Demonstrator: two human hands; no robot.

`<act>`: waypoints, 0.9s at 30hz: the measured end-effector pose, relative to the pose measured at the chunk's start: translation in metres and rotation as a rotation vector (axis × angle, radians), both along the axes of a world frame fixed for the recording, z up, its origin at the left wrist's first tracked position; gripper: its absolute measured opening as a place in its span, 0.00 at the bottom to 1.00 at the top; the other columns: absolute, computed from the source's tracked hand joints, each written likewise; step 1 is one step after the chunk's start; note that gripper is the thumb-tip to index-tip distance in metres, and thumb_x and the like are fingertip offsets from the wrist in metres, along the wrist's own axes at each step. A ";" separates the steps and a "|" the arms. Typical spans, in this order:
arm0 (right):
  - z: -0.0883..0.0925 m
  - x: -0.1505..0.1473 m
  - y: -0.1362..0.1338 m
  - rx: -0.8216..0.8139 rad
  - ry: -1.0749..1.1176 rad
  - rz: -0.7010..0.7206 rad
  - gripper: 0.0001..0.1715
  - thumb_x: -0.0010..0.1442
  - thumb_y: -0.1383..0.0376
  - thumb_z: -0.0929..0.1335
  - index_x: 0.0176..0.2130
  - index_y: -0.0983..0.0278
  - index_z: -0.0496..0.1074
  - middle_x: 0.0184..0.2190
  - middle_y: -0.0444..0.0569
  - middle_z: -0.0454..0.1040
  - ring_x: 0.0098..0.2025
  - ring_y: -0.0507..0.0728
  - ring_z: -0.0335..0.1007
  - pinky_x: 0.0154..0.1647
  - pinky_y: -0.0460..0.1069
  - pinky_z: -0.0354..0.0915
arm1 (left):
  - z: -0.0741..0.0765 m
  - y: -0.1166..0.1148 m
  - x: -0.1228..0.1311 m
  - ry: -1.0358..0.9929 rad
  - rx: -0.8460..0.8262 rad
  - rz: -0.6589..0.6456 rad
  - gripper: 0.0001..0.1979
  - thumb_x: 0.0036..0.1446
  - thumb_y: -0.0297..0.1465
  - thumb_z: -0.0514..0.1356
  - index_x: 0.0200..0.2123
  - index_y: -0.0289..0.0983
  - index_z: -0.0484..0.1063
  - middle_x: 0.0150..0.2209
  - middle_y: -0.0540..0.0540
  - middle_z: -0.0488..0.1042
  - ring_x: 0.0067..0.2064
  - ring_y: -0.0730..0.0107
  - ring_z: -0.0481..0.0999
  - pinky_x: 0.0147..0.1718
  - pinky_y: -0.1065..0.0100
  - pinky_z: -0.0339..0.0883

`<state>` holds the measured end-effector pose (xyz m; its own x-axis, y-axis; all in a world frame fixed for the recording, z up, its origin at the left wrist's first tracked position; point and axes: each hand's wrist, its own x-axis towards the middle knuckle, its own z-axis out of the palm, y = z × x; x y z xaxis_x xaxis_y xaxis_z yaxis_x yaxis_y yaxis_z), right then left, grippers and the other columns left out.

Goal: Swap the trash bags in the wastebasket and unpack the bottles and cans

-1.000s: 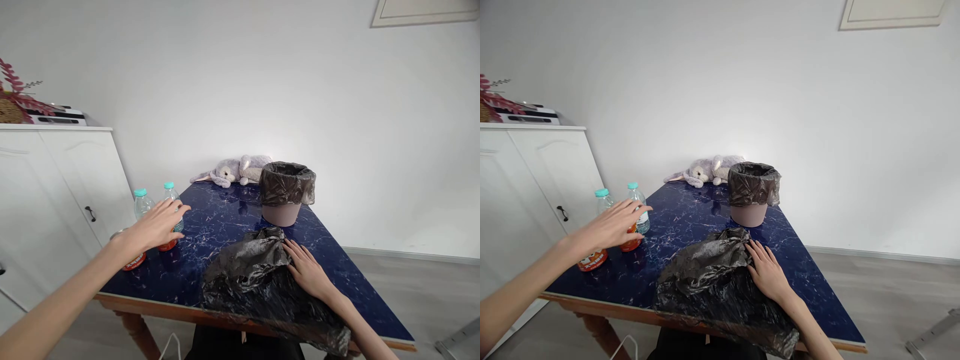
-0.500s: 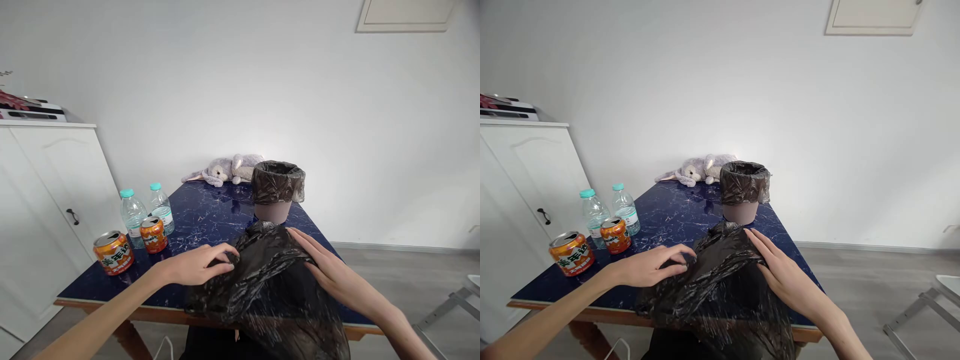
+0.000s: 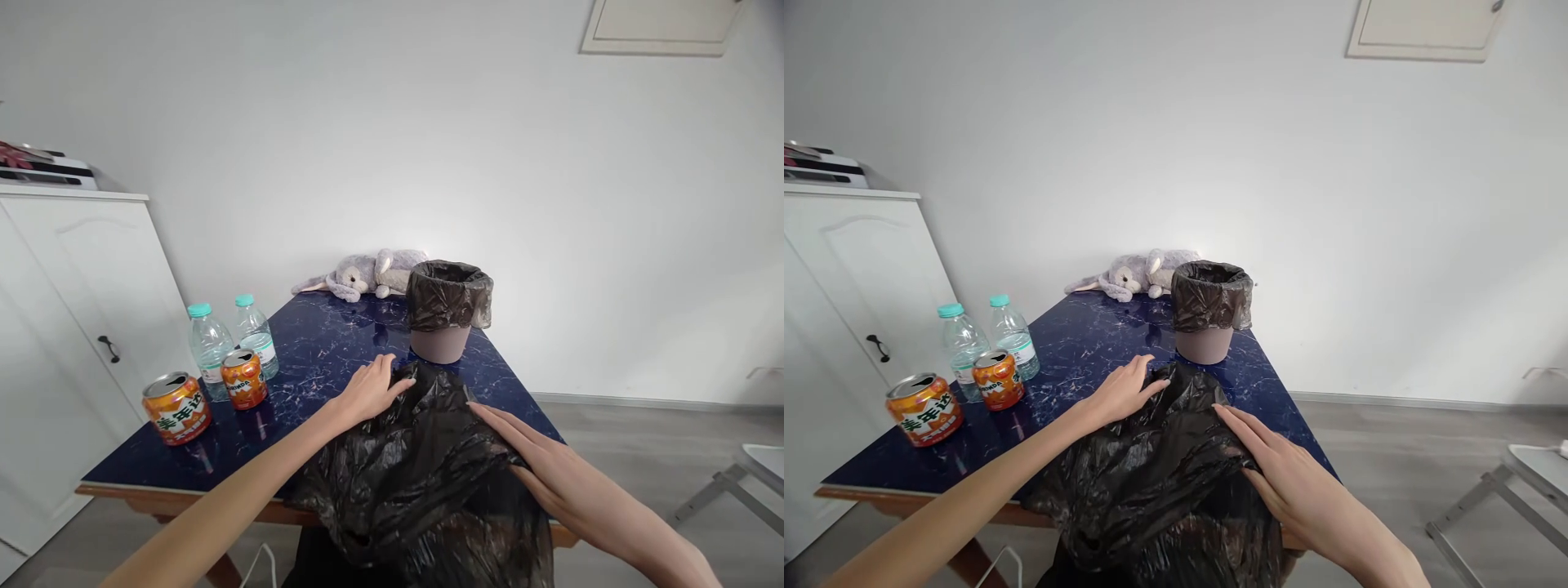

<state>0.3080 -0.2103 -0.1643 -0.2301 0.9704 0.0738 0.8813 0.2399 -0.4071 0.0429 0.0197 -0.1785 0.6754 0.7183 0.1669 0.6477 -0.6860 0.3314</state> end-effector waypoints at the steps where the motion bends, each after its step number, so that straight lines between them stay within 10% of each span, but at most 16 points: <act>1: 0.001 0.000 -0.002 -0.015 -0.007 0.004 0.39 0.77 0.60 0.57 0.79 0.41 0.38 0.80 0.38 0.45 0.78 0.62 0.51 0.75 0.61 0.59 | -0.003 0.006 0.004 0.002 -0.012 0.006 0.35 0.69 0.57 0.51 0.60 0.32 0.72 0.57 0.27 0.77 0.54 0.39 0.80 0.45 0.55 0.71; 5: 0.000 0.010 -0.006 -0.009 -0.049 -0.005 0.40 0.76 0.60 0.56 0.79 0.40 0.38 0.80 0.40 0.46 0.77 0.63 0.54 0.72 0.61 0.65 | -0.001 0.028 0.004 -0.022 -0.058 -0.014 0.22 0.66 0.52 0.58 0.39 0.39 0.78 0.40 0.40 0.83 0.43 0.51 0.83 0.37 0.64 0.69; 15: -0.025 0.067 0.045 0.339 -0.275 -0.312 0.34 0.74 0.57 0.59 0.75 0.52 0.58 0.70 0.56 0.68 0.64 0.73 0.73 0.59 0.68 0.75 | 0.028 0.060 -0.048 -0.125 0.064 0.411 0.14 0.75 0.40 0.48 0.47 0.41 0.69 0.36 0.40 0.82 0.41 0.49 0.84 0.38 0.61 0.67; 20: 0.001 -0.023 0.032 0.565 -0.114 -0.179 0.32 0.76 0.61 0.58 0.75 0.54 0.56 0.73 0.54 0.64 0.72 0.68 0.63 0.72 0.68 0.63 | 0.032 0.065 -0.069 -0.099 0.116 0.599 0.16 0.75 0.37 0.47 0.55 0.35 0.65 0.40 0.32 0.82 0.44 0.42 0.84 0.41 0.58 0.70; 27: -0.022 -0.144 0.037 0.247 -0.033 0.431 0.38 0.77 0.50 0.63 0.78 0.55 0.50 0.77 0.51 0.55 0.78 0.66 0.49 0.77 0.66 0.54 | 0.035 0.064 -0.075 -0.029 0.140 0.617 0.18 0.75 0.35 0.46 0.61 0.32 0.59 0.39 0.31 0.82 0.41 0.43 0.85 0.39 0.57 0.71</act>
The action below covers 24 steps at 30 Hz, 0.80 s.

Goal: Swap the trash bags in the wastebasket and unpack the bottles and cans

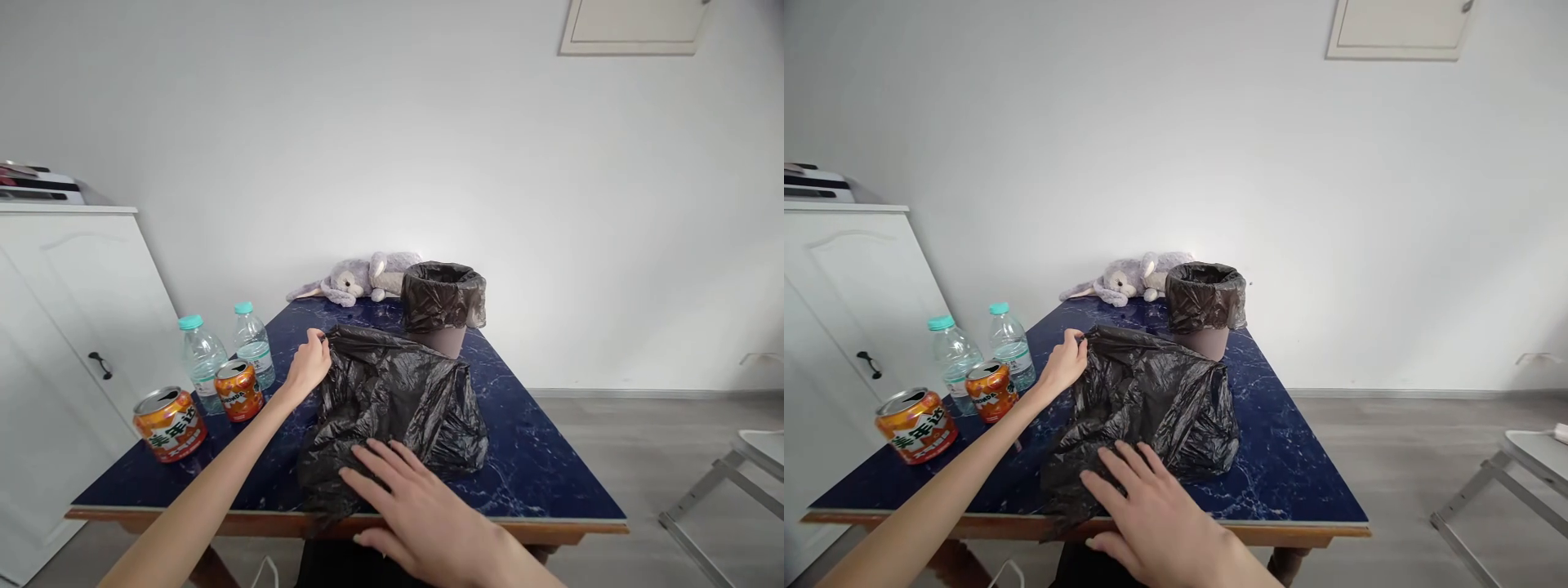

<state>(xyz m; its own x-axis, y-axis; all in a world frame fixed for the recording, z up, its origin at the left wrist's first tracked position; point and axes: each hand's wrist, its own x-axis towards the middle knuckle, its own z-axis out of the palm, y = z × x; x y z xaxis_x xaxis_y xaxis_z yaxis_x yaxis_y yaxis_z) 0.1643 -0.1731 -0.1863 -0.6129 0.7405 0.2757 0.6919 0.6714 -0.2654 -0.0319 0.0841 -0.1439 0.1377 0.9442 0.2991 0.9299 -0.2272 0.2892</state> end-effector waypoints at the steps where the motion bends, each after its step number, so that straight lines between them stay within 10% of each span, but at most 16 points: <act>1: -0.008 -0.003 0.004 -0.026 -0.010 0.022 0.38 0.77 0.49 0.62 0.77 0.56 0.51 0.77 0.52 0.55 0.78 0.66 0.49 0.77 0.67 0.53 | -0.001 0.001 -0.001 0.010 0.001 0.002 0.18 0.75 0.35 0.46 0.61 0.32 0.59 0.39 0.31 0.82 0.41 0.43 0.85 0.40 0.57 0.72; 10: -0.029 0.035 0.002 0.025 0.062 -0.110 0.11 0.69 0.69 0.71 0.51 0.59 0.74 0.52 0.48 0.76 0.53 0.59 0.72 0.56 0.54 0.69 | -0.008 0.013 -0.016 0.047 0.021 0.035 0.18 0.74 0.36 0.45 0.60 0.34 0.60 0.40 0.31 0.82 0.44 0.43 0.85 0.42 0.57 0.72; 18: 0.000 0.085 -0.022 -0.153 0.006 -0.147 0.11 0.67 0.72 0.71 0.45 0.56 0.75 0.46 0.43 0.78 0.50 0.58 0.74 0.52 0.52 0.69 | -0.011 -0.004 -0.026 0.098 0.082 -0.033 0.18 0.73 0.34 0.47 0.59 0.33 0.64 0.44 0.30 0.81 0.48 0.42 0.83 0.48 0.50 0.74; 24: 0.003 0.064 -0.032 -0.101 0.051 -0.200 0.44 0.66 0.50 0.75 0.73 0.53 0.60 0.73 0.55 0.62 0.72 0.69 0.62 0.68 0.59 0.67 | 0.000 -0.029 -0.015 0.120 0.186 -0.433 0.21 0.76 0.39 0.46 0.62 0.41 0.70 0.68 0.40 0.71 0.70 0.55 0.67 0.70 0.57 0.58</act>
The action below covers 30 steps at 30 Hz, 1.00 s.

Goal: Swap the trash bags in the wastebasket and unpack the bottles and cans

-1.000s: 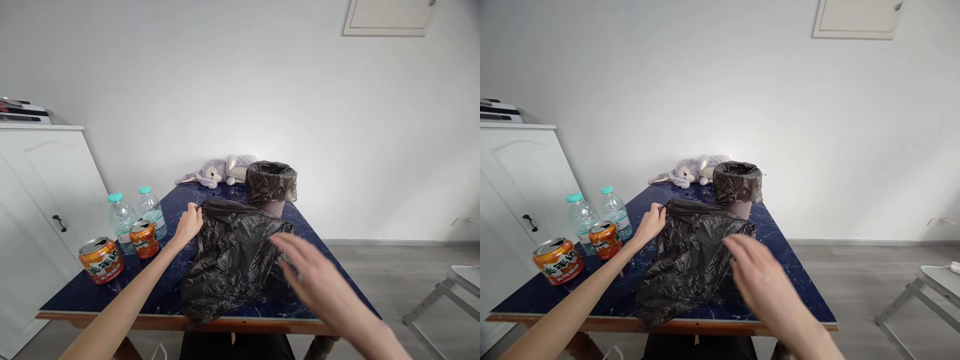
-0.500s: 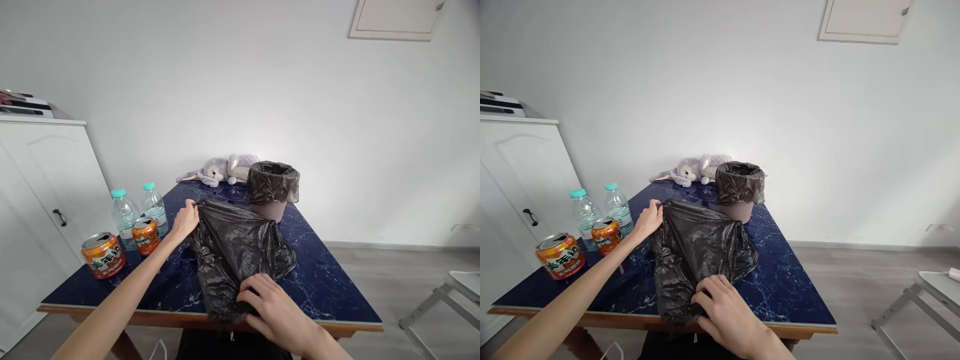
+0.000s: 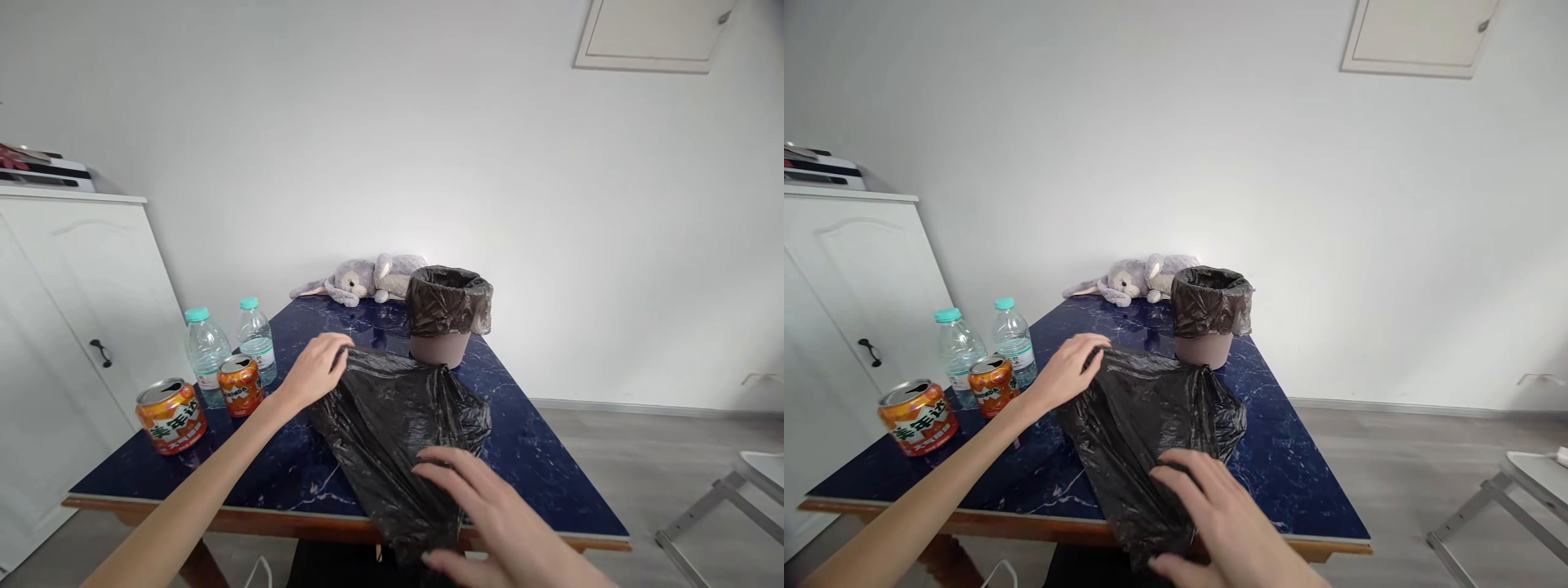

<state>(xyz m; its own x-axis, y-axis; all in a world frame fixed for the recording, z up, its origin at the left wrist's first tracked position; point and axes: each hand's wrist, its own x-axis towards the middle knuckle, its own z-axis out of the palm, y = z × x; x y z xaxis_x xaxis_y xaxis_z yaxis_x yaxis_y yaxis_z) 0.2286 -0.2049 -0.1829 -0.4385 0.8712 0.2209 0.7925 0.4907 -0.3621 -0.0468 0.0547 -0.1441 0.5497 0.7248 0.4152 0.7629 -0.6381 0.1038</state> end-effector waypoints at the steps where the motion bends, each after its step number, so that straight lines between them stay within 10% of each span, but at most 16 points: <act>1: -0.011 -0.009 0.004 0.041 -0.030 0.038 0.51 0.63 0.47 0.76 0.75 0.54 0.56 0.75 0.57 0.60 0.73 0.72 0.60 0.70 0.63 0.65 | -0.001 -0.001 0.002 0.027 -0.036 -0.098 0.22 0.76 0.42 0.47 0.62 0.43 0.72 0.68 0.43 0.72 0.71 0.57 0.67 0.71 0.58 0.57; 5: -0.062 -0.034 0.022 0.171 -0.188 0.130 0.73 0.56 0.48 0.80 0.80 0.57 0.37 0.78 0.62 0.50 0.76 0.80 0.50 0.73 0.74 0.57 | -0.022 0.007 -0.001 0.119 -0.265 -0.270 0.28 0.74 0.51 0.50 0.70 0.47 0.68 0.74 0.45 0.63 0.78 0.49 0.53 0.75 0.48 0.48; 9: -0.081 -0.032 0.027 0.173 -0.224 0.116 0.63 0.60 0.64 0.75 0.80 0.61 0.40 0.78 0.59 0.50 0.77 0.76 0.51 0.75 0.72 0.56 | -0.054 0.016 -0.015 0.166 -0.404 -0.189 0.34 0.73 0.54 0.50 0.75 0.47 0.59 0.78 0.44 0.52 0.80 0.48 0.43 0.75 0.44 0.41; 14: -0.060 -0.014 0.017 0.080 -0.146 0.088 0.58 0.45 0.80 0.62 0.74 0.60 0.62 0.75 0.49 0.60 0.75 0.66 0.57 0.76 0.67 0.58 | -0.064 0.007 -0.031 0.143 -0.429 -0.186 0.32 0.76 0.52 0.46 0.76 0.47 0.57 0.78 0.44 0.49 0.79 0.52 0.44 0.75 0.47 0.43; 20: -0.041 0.020 0.008 -0.049 0.260 -0.105 0.47 0.49 0.75 0.60 0.64 0.58 0.75 0.61 0.50 0.79 0.62 0.64 0.76 0.63 0.58 0.73 | -0.028 -0.024 -0.054 0.050 -0.399 -0.203 0.30 0.76 0.52 0.46 0.71 0.47 0.66 0.75 0.45 0.62 0.77 0.54 0.56 0.74 0.52 0.49; 25: -0.024 0.052 0.007 -0.062 0.577 -0.353 0.28 0.69 0.61 0.60 0.59 0.61 0.79 0.47 0.53 0.85 0.51 0.66 0.81 0.55 0.59 0.76 | -0.014 -0.050 -0.076 0.077 -0.476 -0.248 0.29 0.68 0.54 0.58 0.67 0.50 0.71 0.68 0.45 0.73 0.66 0.50 0.73 0.65 0.56 0.65; 30: -0.001 0.065 0.042 -0.186 1.021 -0.470 0.33 0.67 0.41 0.68 0.55 0.62 0.80 0.52 0.54 0.83 0.59 0.70 0.77 0.64 0.62 0.70 | -0.023 -0.061 -0.070 -0.015 -0.441 -0.249 0.21 0.68 0.48 0.59 0.51 0.41 0.81 0.52 0.42 0.83 0.53 0.51 0.82 0.54 0.60 0.71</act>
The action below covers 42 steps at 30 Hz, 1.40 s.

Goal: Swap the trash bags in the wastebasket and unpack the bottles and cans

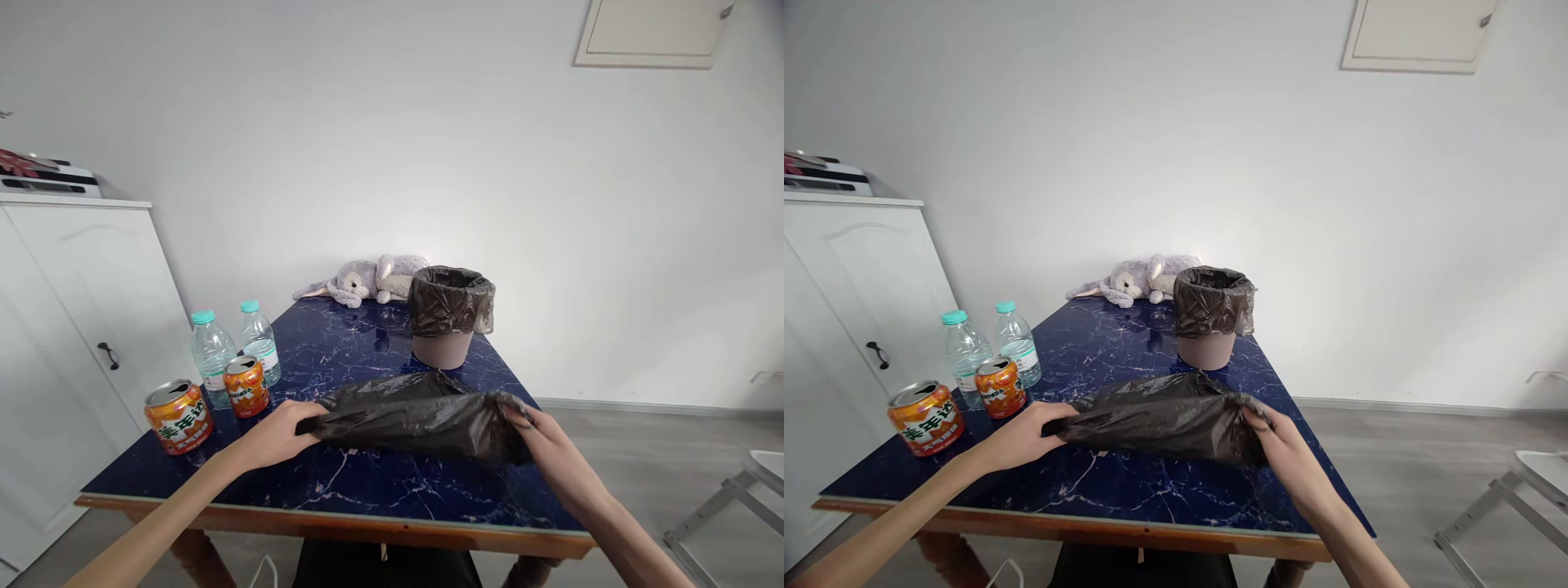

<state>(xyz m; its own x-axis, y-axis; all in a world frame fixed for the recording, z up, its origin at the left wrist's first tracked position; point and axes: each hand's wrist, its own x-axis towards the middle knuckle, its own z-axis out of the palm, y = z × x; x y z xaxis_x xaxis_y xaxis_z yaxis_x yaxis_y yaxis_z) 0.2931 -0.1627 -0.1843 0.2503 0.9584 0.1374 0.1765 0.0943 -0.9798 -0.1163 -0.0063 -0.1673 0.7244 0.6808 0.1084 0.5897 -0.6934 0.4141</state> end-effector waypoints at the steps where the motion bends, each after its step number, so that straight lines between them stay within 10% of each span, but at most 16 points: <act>1: 0.004 0.001 0.012 -0.025 0.090 -0.027 0.34 0.65 0.40 0.70 0.55 0.62 0.80 0.52 0.54 0.84 0.59 0.70 0.77 0.63 0.62 0.71 | -0.001 0.000 0.004 -0.033 -0.013 0.008 0.21 0.70 0.47 0.56 0.49 0.40 0.81 0.49 0.42 0.84 0.49 0.52 0.83 0.51 0.61 0.72; 5: 0.017 0.003 0.052 -0.023 0.160 -0.164 0.37 0.59 0.44 0.74 0.57 0.64 0.77 0.55 0.58 0.82 0.60 0.71 0.76 0.64 0.63 0.71 | -0.003 0.004 0.018 -0.090 -0.058 0.156 0.27 0.72 0.50 0.52 0.65 0.41 0.68 0.43 0.43 0.85 0.41 0.52 0.85 0.40 0.61 0.75; 9: 0.025 -0.022 0.037 0.362 -0.399 -0.429 0.41 0.68 0.50 0.68 0.72 0.62 0.61 0.71 0.61 0.64 0.72 0.70 0.61 0.72 0.69 0.60 | -0.004 -0.005 0.029 -0.140 0.259 0.244 0.30 0.73 0.44 0.52 0.71 0.38 0.57 0.58 0.34 0.79 0.58 0.46 0.81 0.52 0.52 0.76; 13: 0.013 -0.079 0.008 0.603 -0.907 -0.205 0.34 0.76 0.60 0.62 0.77 0.55 0.53 0.76 0.51 0.58 0.78 0.65 0.51 0.78 0.67 0.52 | -0.006 -0.025 0.050 -0.100 0.655 0.025 0.22 0.76 0.35 0.50 0.69 0.40 0.64 0.72 0.39 0.66 0.74 0.50 0.62 0.72 0.45 0.58; 17: -0.016 -0.115 0.039 0.372 -1.121 0.001 0.36 0.79 0.51 0.58 0.77 0.60 0.54 0.79 0.52 0.49 0.81 0.70 0.37 0.78 0.72 0.45 | -0.019 -0.019 0.073 0.053 0.658 -0.172 0.24 0.78 0.37 0.49 0.72 0.39 0.63 0.71 0.42 0.68 0.76 0.53 0.58 0.75 0.45 0.52; 25: -0.062 -0.079 0.135 -0.113 -1.093 0.141 0.41 0.77 0.43 0.51 0.77 0.58 0.55 0.79 0.53 0.47 0.81 0.69 0.37 0.77 0.73 0.33 | -0.052 0.038 0.044 0.267 0.328 0.004 0.31 0.77 0.48 0.44 0.75 0.41 0.60 0.76 0.42 0.58 0.77 0.44 0.54 0.73 0.38 0.49; 35: -0.074 -0.037 0.131 -0.074 -1.046 0.245 0.43 0.76 0.41 0.49 0.78 0.57 0.53 0.80 0.46 0.44 0.81 0.61 0.35 0.80 0.61 0.33 | -0.049 0.004 -0.017 0.019 0.328 0.231 0.32 0.72 0.53 0.53 0.70 0.40 0.66 0.66 0.37 0.73 0.66 0.47 0.73 0.64 0.48 0.68; 42: -0.039 -0.057 0.107 0.051 -0.979 0.226 0.40 0.76 0.45 0.56 0.76 0.62 0.58 0.78 0.54 0.53 0.80 0.63 0.41 0.80 0.64 0.36 | -0.046 -0.022 -0.020 -0.141 0.232 0.350 0.19 0.66 0.45 0.55 0.53 0.41 0.72 0.42 0.42 0.79 0.47 0.52 0.82 0.48 0.54 0.76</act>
<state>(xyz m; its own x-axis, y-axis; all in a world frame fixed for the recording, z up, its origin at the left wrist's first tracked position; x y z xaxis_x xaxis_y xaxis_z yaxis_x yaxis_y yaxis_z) 0.2363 -0.0554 -0.2233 -0.1812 0.9568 0.2274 0.8748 0.2625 -0.4072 -0.1364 -0.0281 -0.2131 0.4216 0.8284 0.3687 0.7545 -0.5461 0.3641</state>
